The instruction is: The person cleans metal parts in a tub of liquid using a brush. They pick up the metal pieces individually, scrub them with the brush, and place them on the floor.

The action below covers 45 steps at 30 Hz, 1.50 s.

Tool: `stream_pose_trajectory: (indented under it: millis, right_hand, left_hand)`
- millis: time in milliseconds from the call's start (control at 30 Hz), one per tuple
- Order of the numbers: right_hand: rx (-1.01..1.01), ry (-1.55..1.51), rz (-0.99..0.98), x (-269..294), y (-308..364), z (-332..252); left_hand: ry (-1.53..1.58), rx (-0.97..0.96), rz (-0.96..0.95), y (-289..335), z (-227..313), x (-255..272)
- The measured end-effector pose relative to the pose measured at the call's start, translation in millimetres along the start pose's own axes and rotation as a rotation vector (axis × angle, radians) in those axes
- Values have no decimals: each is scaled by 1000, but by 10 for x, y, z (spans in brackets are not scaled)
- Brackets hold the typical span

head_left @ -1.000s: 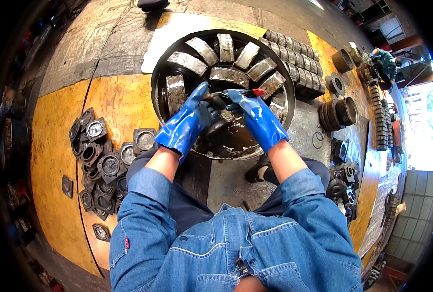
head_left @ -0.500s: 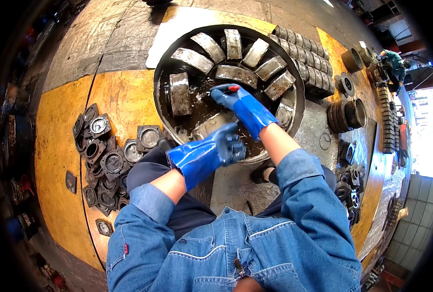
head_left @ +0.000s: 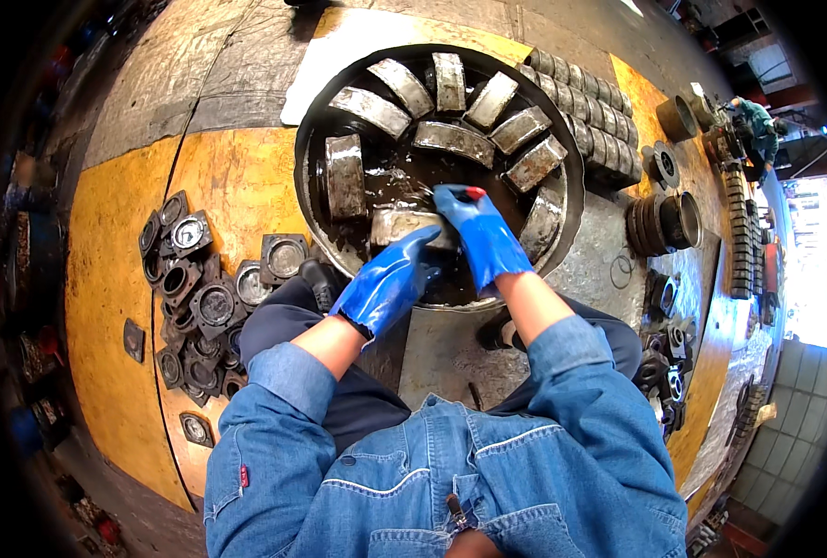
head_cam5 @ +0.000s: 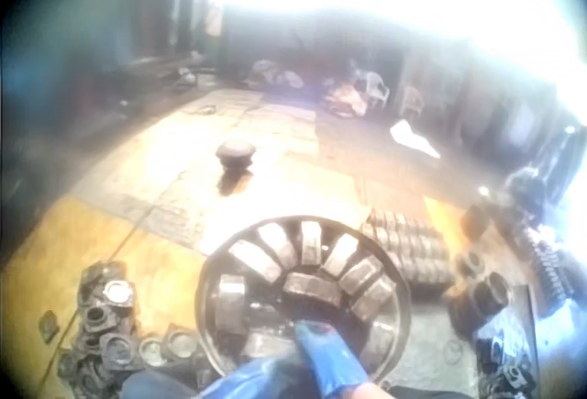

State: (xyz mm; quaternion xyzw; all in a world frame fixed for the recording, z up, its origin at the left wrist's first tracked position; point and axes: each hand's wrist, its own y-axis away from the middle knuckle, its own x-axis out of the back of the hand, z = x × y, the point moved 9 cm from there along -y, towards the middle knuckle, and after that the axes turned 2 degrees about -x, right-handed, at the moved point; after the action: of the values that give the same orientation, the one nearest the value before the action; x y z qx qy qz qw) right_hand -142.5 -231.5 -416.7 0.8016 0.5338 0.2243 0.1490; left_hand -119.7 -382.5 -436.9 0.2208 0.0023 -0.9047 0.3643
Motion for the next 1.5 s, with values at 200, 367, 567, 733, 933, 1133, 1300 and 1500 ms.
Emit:
stream_pose_trajectory:
  millis: [200,367,567,733,933,1133,1300,1500]
  right_hand:
    - [47,-146,139,256,623,313]
    - [19,-283,-37,352,693,-16]
    - [104,-319,-124,504,362,-391]
    - [115,-375,-193,523,-51,-60]
    - [22,-335,-314,299,-381,130]
    - [70,160,-228,202,-820,679]
    - [41,481,-167,145,-598,690]
    - [211,-62,-373,290,-358,3]
  left_hand:
    - [-637,-88,106,37,666,-32]
    - [-318,128,209,-3,673,41]
    - [-340,45,18,-165,487,146]
    - [-503,143,-13,-227,490,130]
    - [-495,465,134,-112,604,154]
    - [-704,569,174,-193,524,231]
    - [-736,635,118,-126,585,209]
    - [-1002,601,110,-129,667,192]
